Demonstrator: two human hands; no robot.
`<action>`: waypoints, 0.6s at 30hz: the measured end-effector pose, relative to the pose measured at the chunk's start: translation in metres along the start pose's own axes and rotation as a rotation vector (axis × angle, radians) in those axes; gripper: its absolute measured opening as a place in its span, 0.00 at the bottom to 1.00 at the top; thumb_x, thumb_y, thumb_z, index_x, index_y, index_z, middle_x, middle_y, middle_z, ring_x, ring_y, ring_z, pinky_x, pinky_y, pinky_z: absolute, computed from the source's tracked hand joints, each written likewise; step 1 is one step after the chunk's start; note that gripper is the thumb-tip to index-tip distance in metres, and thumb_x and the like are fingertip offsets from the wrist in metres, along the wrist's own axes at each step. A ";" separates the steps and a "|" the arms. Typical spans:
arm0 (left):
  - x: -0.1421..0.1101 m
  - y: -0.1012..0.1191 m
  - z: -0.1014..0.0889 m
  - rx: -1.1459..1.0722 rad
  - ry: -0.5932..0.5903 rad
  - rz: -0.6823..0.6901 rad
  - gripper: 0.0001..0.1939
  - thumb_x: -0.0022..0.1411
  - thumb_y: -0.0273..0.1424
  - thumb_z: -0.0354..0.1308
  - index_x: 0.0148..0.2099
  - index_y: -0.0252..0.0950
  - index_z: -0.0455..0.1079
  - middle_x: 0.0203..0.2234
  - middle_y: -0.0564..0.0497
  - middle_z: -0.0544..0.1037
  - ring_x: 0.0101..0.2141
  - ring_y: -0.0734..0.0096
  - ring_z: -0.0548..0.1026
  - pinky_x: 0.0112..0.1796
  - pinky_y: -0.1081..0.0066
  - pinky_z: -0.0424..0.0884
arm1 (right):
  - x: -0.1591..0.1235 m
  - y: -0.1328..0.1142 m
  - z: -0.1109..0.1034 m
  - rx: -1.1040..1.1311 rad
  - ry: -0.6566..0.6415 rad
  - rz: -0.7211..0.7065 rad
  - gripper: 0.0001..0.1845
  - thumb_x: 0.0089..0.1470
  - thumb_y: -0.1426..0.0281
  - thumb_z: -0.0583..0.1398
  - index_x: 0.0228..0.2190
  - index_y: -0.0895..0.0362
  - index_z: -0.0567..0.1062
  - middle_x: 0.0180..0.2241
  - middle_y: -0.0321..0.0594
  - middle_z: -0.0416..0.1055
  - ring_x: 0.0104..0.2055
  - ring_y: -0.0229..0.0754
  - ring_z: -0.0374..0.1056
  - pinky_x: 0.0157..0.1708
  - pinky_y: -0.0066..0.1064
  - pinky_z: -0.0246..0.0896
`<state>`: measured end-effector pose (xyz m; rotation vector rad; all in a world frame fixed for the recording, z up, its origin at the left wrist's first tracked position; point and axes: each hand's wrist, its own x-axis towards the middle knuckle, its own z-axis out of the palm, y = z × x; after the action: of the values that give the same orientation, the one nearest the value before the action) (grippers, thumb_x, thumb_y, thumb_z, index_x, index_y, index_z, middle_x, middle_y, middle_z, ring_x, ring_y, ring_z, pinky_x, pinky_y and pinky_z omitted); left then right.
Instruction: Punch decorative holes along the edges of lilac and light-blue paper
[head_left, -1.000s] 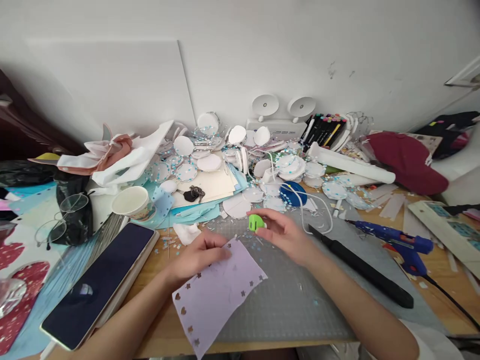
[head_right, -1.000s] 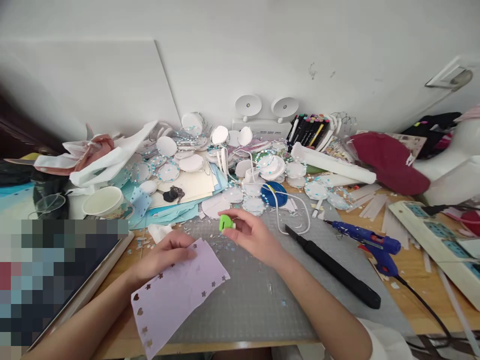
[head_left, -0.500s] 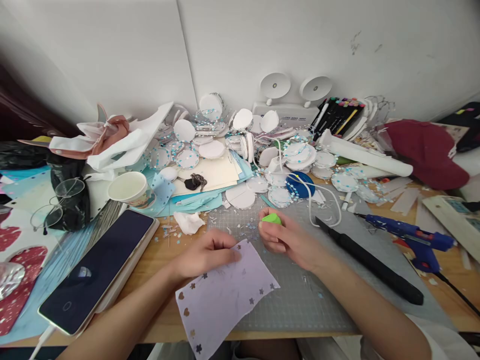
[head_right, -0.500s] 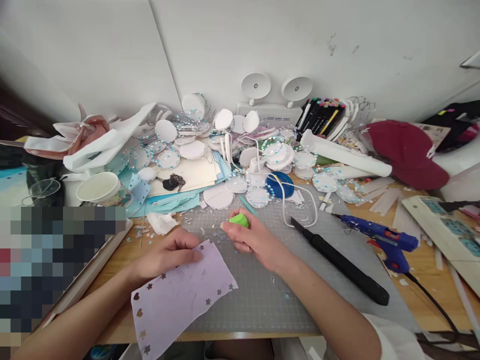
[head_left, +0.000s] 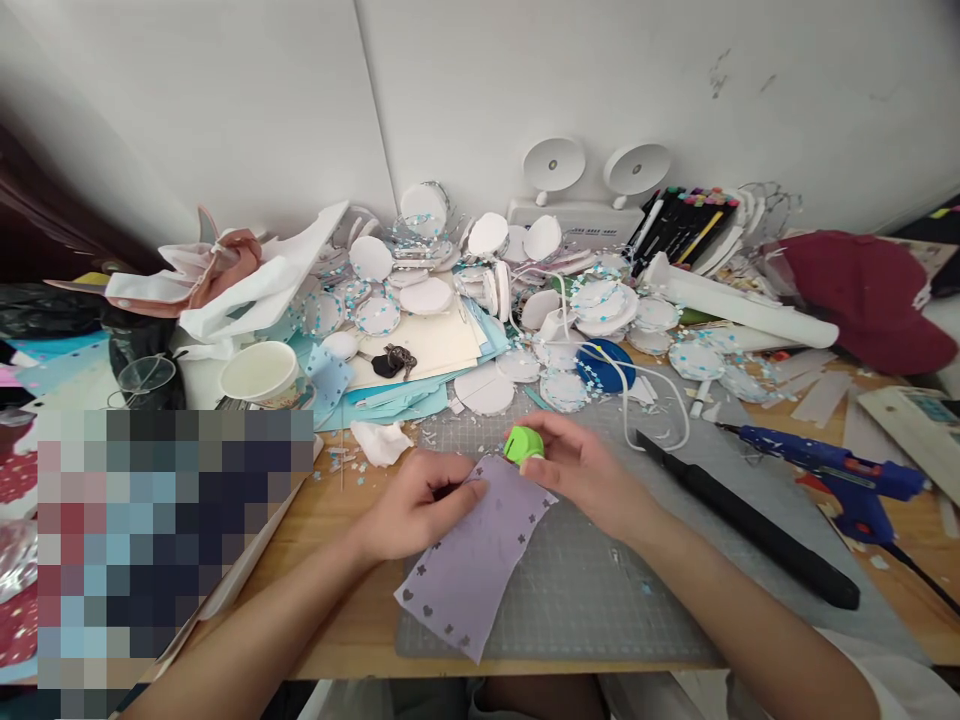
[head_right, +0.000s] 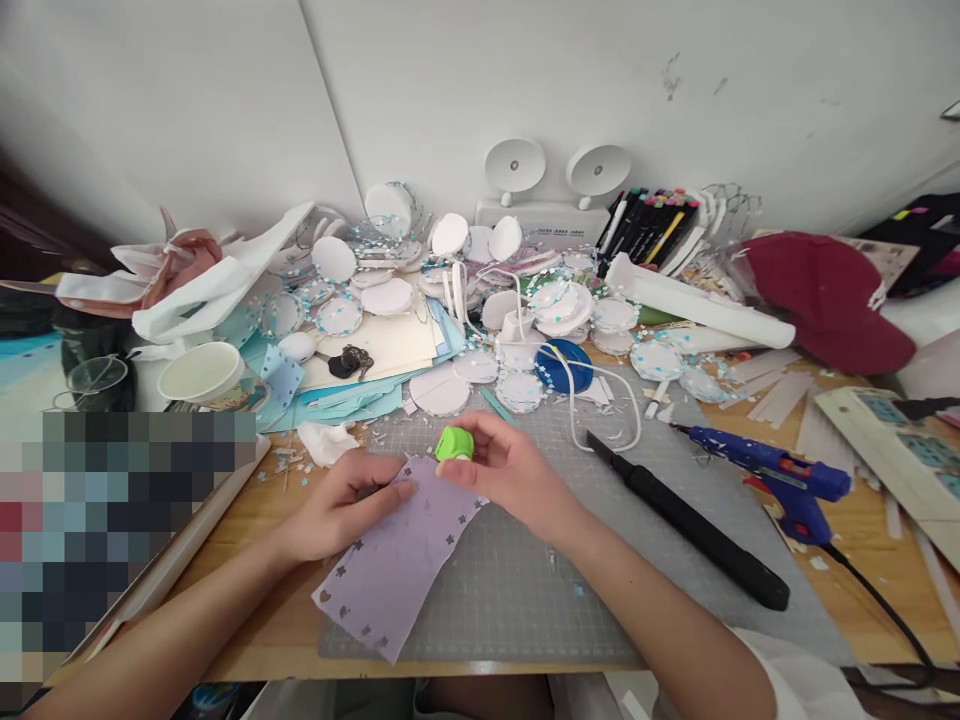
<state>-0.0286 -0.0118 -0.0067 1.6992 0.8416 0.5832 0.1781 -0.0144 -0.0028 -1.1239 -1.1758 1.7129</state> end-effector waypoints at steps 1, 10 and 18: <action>0.000 0.000 0.001 0.039 0.008 0.022 0.20 0.64 0.35 0.47 0.21 0.35 0.51 0.16 0.58 0.53 0.19 0.81 0.53 0.19 0.76 0.49 | -0.001 0.000 0.001 -0.033 -0.006 -0.015 0.21 0.40 0.63 0.69 0.35 0.53 0.69 0.32 0.34 0.65 0.32 0.36 0.62 0.30 0.28 0.58; -0.001 -0.005 0.003 0.257 0.019 0.152 0.18 0.64 0.30 0.46 0.22 0.36 0.46 0.16 0.59 0.51 0.20 0.79 0.52 0.22 0.74 0.49 | -0.006 0.002 0.004 -0.344 0.031 -0.254 0.18 0.40 0.66 0.69 0.32 0.53 0.68 0.31 0.34 0.64 0.34 0.39 0.63 0.36 0.30 0.60; -0.001 -0.003 0.004 0.280 0.027 0.203 0.18 0.64 0.29 0.46 0.22 0.37 0.46 0.16 0.59 0.49 0.19 0.79 0.51 0.22 0.73 0.48 | -0.006 0.008 0.005 -0.354 -0.072 -0.207 0.18 0.43 0.64 0.68 0.37 0.53 0.70 0.32 0.35 0.66 0.35 0.40 0.63 0.35 0.29 0.61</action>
<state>-0.0272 -0.0146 -0.0110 2.0528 0.8042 0.6495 0.1741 -0.0232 -0.0076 -1.1047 -1.6270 1.4321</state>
